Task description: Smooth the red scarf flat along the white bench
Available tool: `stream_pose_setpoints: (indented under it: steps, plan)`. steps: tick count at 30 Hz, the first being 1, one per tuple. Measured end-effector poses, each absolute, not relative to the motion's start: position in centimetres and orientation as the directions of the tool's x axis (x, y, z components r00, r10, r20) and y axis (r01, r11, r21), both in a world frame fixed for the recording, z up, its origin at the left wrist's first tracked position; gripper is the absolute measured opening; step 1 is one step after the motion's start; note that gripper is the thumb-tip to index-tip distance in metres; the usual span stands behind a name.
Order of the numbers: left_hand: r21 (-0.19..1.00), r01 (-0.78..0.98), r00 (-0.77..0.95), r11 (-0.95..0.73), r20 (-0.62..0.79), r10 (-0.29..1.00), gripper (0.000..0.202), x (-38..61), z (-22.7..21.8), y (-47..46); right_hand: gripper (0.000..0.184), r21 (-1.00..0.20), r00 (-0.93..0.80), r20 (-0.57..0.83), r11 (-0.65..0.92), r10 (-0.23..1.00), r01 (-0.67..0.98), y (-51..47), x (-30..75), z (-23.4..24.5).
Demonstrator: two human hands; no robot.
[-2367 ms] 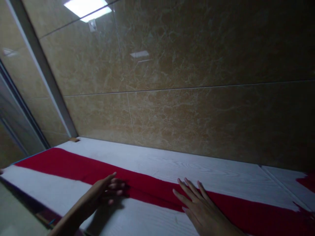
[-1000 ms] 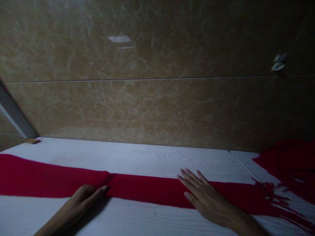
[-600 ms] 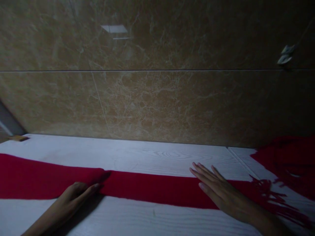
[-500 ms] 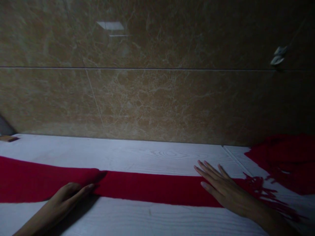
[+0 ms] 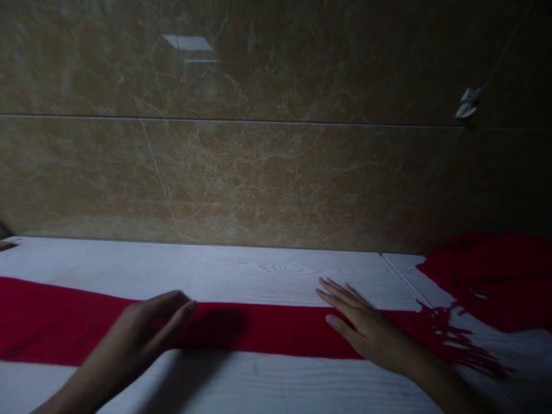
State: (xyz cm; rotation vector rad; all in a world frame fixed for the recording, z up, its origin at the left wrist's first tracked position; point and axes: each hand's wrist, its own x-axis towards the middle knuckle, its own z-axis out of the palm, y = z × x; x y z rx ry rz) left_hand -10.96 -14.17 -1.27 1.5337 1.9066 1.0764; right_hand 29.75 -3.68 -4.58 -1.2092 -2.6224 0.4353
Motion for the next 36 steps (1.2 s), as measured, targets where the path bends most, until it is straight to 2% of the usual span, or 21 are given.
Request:
stream_pose_setpoints:
  steps: [1, 2, 3, 5, 7, 12, 19, 22, 25, 29, 32, 36]
  plan:
    - [0.731, 0.679, -0.046, -0.07, 0.137, 0.99, 0.047, -8.9, -1.6, -13.1, 0.056, -0.359, -0.663, 0.065, 0.638, 0.745, 0.681, -3.6, 28.5, -4.4]
    - [0.655, 0.727, 0.119, -0.207, 0.177, 0.977, 0.047, -7.0, -2.1, -12.0, 0.055, -0.36, -0.688, 0.051, 0.656, 0.724, 0.664, -3.6, 27.3, -4.3]
    - [0.584, 0.753, 0.265, -0.303, 0.152, 0.952, 0.049, -5.3, -2.7, -11.0, 0.054, -0.36, -0.712, 0.033, 0.673, 0.702, 0.647, -3.6, 26.4, -4.2]
    - [0.494, 0.76, 0.442, -0.422, 0.084, 0.893, 0.054, -3.1, -4.1, -9.4, 0.054, -0.37, -0.751, 0.0, 0.698, 0.66, 0.614, -3.6, 25.3, -4.3]
    - [0.449, 0.75, 0.522, -0.486, 0.049, 0.851, 0.056, -2.3, -5.2, -8.8, 0.057, -0.391, -0.779, -0.029, 0.71, 0.627, 0.586, -3.7, 25.3, -4.4]
    - [0.373, 0.738, 0.6, -0.563, 0.02, 0.8, 0.057, -3.5, -6.2, -9.2, 0.065, -0.408, -0.81, -0.083, 0.722, 0.581, 0.559, -4.1, 26.7, -4.2]
    - [0.334, 0.736, 0.63, -0.589, -0.019, 0.776, 0.06, -3.2, -4.3, -9.1, 0.069, -0.402, -0.835, -0.075, 0.75, 0.545, 0.525, -4.5, 27.2, -3.4]
    - [0.329, 0.764, 0.578, -0.556, 0.035, 0.815, 0.054, -0.8, -3.3, -9.0, 0.059, -0.383, -0.791, -0.013, 0.727, 0.612, 0.57, -4.1, 28.5, -3.0]
    - [0.373, 0.753, 0.555, -0.542, 0.082, 0.828, 0.055, 2.5, -3.4, -8.4, 0.056, -0.345, -0.692, 0.022, 0.655, 0.721, 0.672, -3.6, 31.0, -3.4]
    - [0.412, 0.721, 0.573, -0.558, 0.099, 0.814, 0.058, 5.9, -4.8, -7.1, 0.057, -0.248, -0.567, -0.072, 0.536, 0.82, 0.807, -3.6, 35.2, -4.6]
    - [0.41, 0.714, 0.605, -0.568, 0.046, 0.795, 0.065, 6.5, -5.8, -6.6, 0.06, -0.202, -0.514, -0.098, 0.489, 0.852, 0.849, -4.2, 37.3, -5.2]
    - [0.369, 0.693, 0.654, -0.619, 0.037, 0.755, 0.068, 5.6, -6.1, -6.8, 0.073, -0.225, -0.544, -0.093, 0.514, 0.834, 0.828, -4.9, 38.0, -5.1]
